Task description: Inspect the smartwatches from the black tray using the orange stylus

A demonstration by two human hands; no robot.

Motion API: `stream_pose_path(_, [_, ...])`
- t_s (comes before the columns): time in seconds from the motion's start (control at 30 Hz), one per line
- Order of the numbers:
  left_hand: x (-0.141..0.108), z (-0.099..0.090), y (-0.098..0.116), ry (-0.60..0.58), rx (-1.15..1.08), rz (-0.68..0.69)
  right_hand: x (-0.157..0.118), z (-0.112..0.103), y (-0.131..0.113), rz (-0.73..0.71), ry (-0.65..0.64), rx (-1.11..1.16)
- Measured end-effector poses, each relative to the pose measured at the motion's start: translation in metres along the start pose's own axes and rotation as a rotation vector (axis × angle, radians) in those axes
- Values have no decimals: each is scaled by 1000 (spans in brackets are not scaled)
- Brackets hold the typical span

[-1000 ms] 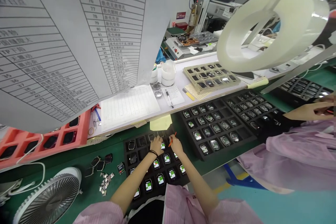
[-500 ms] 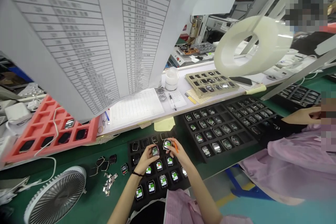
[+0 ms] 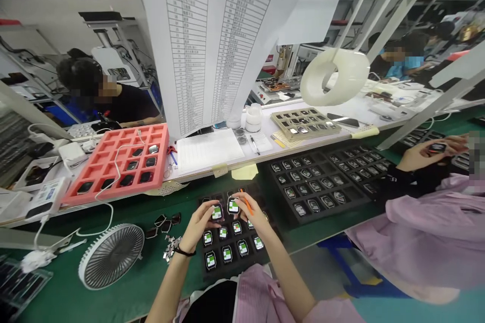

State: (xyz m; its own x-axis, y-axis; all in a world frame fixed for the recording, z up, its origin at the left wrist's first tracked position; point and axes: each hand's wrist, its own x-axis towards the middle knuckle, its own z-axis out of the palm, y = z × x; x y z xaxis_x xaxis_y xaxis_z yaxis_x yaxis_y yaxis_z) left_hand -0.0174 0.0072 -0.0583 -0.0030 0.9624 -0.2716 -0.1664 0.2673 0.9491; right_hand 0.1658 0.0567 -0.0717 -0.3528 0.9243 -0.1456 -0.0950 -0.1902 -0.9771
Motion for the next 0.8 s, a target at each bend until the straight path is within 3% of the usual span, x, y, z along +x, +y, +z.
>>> stream_pose_path(0.2, [-32, 0, 12, 11, -12, 70, -29, 19, -14, -25, -83, 43])
stream_pose_path(0.37, [-47, 1, 15, 16, 15, 112, -44, 27, -17, -41, -4, 22])
stream_pose_path(0.47, [-51, 3, 14, 23, 23, 137, -51, 27, -18, -48, 15, 13])
stream_pose_path(0.8, [-51, 14, 23, 119, 17, 206, -52, 20, -37, -68, -180, 23])
